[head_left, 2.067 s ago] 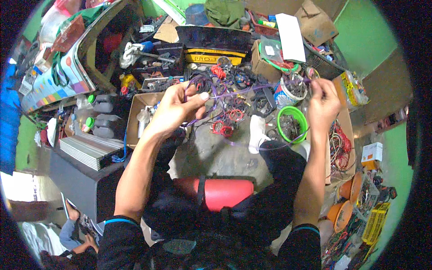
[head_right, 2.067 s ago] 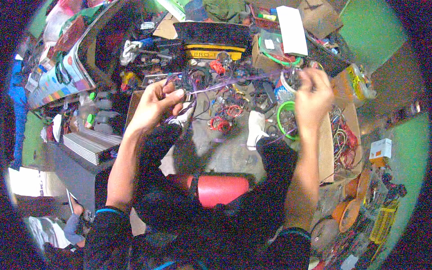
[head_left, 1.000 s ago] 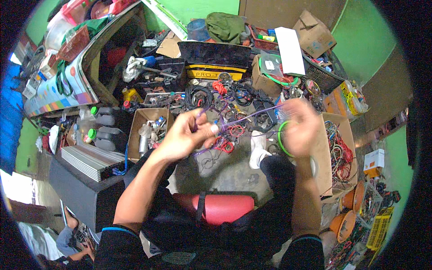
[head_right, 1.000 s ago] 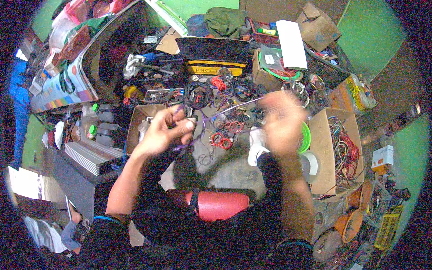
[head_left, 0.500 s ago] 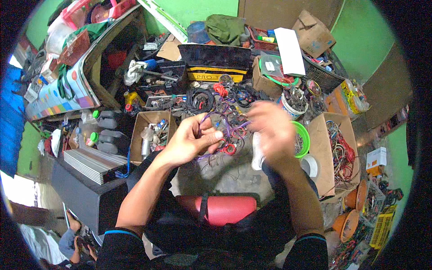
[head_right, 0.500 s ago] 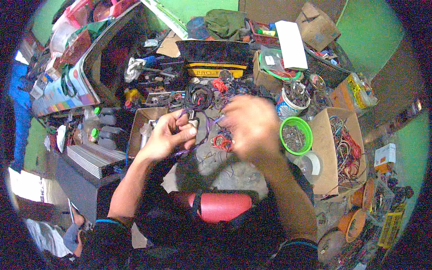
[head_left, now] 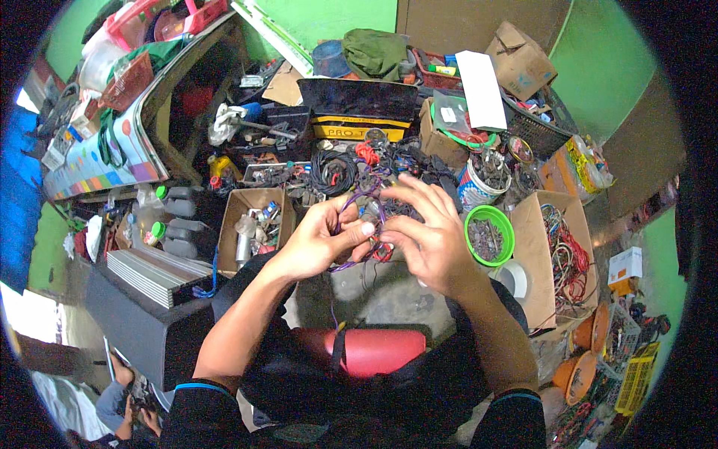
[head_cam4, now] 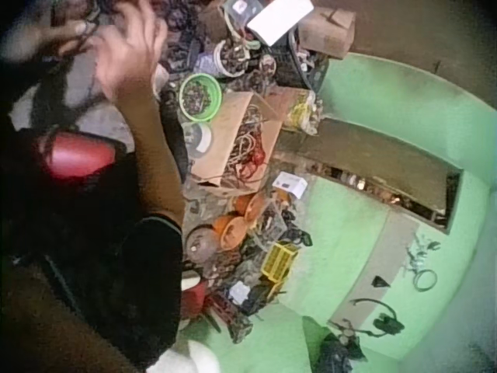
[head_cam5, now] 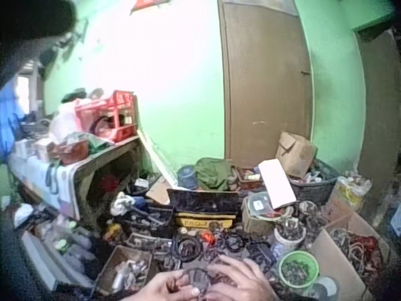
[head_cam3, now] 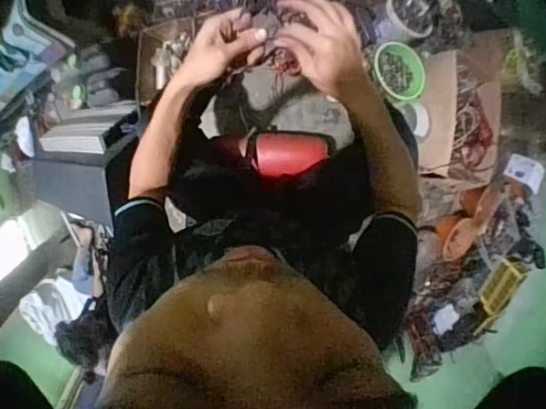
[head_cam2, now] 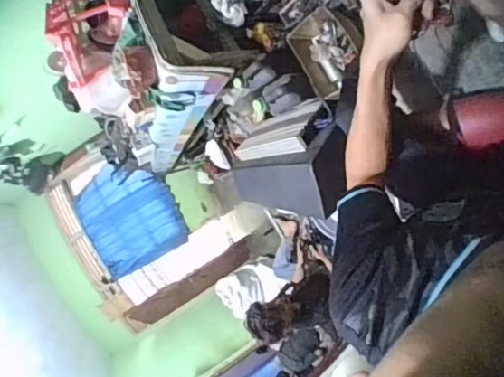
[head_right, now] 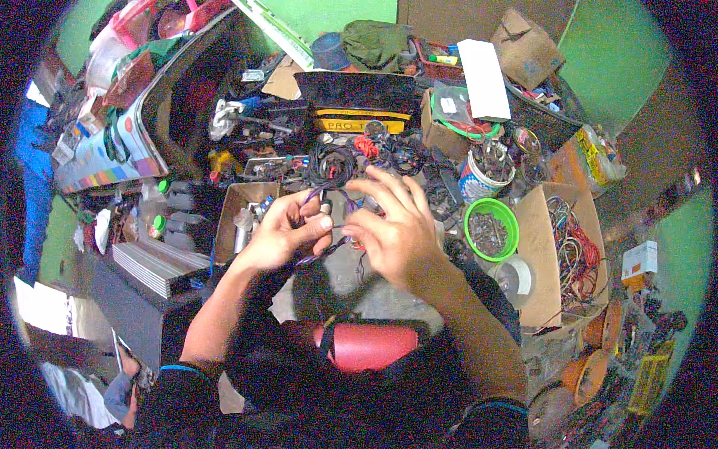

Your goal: The person sits cross-legged and untangles a bundle of purple and red wires. They strip the insulation from the wire ends using a small tool and then twist the exposed strands together to join them.

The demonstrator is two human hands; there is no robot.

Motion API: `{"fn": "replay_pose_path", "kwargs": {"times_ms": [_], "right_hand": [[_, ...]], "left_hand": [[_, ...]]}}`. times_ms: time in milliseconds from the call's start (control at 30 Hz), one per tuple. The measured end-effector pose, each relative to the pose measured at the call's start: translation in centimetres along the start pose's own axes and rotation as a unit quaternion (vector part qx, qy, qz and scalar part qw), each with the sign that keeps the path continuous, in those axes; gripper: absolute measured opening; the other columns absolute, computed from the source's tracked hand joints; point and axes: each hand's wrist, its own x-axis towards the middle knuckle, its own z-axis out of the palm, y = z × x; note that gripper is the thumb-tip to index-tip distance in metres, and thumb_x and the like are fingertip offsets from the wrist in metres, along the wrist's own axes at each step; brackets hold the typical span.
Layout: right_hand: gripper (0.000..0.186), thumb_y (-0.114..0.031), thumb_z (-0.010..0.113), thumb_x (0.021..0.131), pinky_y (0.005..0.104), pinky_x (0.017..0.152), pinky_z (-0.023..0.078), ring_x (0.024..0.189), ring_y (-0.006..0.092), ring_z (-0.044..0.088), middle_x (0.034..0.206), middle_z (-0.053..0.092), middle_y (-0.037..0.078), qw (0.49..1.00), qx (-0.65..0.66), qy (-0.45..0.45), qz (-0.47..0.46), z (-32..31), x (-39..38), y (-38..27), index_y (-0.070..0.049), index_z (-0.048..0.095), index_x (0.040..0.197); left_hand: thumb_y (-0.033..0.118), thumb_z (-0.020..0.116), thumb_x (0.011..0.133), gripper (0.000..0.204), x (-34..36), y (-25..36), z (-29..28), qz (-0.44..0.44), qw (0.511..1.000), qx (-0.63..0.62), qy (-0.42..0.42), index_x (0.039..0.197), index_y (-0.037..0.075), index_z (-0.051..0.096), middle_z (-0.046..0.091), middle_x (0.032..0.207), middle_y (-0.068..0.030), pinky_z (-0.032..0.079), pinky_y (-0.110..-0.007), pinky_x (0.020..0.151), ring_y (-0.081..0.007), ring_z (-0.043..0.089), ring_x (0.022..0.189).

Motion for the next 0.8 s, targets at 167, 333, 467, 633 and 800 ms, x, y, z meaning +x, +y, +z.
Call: {"fn": "replay_pose_path", "kwargs": {"times_ms": [167, 333, 467, 633, 800], "right_hand": [[0.011, -0.003, 0.061, 0.079, 0.0420, 0.088, 0.046, 0.095, 0.0297, 0.061, 0.096, 0.066, 0.011, 0.890, -0.009, 0.370, 0.264, -5.4, -3.4, 8.1, -0.001, 0.066, 0.089], [0.033, -0.004, 0.061, 0.082, 0.0398, 0.104, 0.033, 0.117, 0.0284, 0.050, 0.120, 0.057, 0.016, 0.896, -0.135, 0.357, 0.228, -4.8, -2.2, 6.4, -0.001, 0.060, 0.115], [0.027, -0.018, 0.070, 0.077, 0.0432, 0.099, 0.039, 0.116, 0.0342, 0.051, 0.119, 0.056, 0.016, 0.994, 0.047, 0.094, 0.042, -0.5, -0.1, 0.4, -0.006, 0.066, 0.100], [0.015, -0.016, 0.067, 0.081, 0.0364, 0.084, 0.047, 0.095, 0.0287, 0.061, 0.095, 0.064, 0.013, 0.976, 0.183, 0.104, 0.046, 0.3, -1.0, 0.8, -0.001, 0.065, 0.083], [0.026, -0.018, 0.054, 0.094, 0.0280, 0.061, 0.048, 0.065, 0.0158, 0.058, 0.082, 0.063, 0.011, 0.860, 0.259, 0.375, 0.231, -2.8, -2.0, 3.5, 0.002, 0.062, 0.080]], "left_hand": [[0.017, 0.059, 0.093, 0.031, -0.3, 0.6, -1.8, -0.014, 0.999, 0.011, 0.027, 0.077, 0.014, 0.032, 0.053, 0.061, -0.0015, 0.030, -0.022, 0.048, -0.0057, 0.043, 0.053], [0.016, 0.058, 0.093, 0.031, 0.1, 1.3, -0.8, -0.005, 0.999, 0.035, -0.005, 0.078, 0.015, 0.031, 0.054, 0.063, -0.0029, 0.031, -0.023, 0.048, -0.0075, 0.044, 0.053], [0.015, 0.059, 0.093, 0.028, -0.4, 0.2, -0.3, 0.013, 1.000, -0.009, 0.013, 0.077, 0.013, 0.036, 0.055, 0.066, -0.0001, 0.031, -0.020, 0.050, -0.0033, 0.043, 0.056], [0.013, 0.061, 0.091, 0.034, -0.5, 0.5, -0.3, -0.005, 1.000, -0.015, 0.012, 0.076, 0.014, 0.031, 0.052, 0.064, -0.0002, 0.030, -0.021, 0.046, -0.0047, 0.043, 0.056], [0.013, 0.063, 0.090, 0.033, -0.1, -0.1, -1.4, -0.004, 0.999, -0.050, 0.010, 0.077, 0.014, 0.033, 0.048, 0.065, 0.0015, 0.032, -0.022, 0.048, -0.0055, 0.046, 0.057]]}}
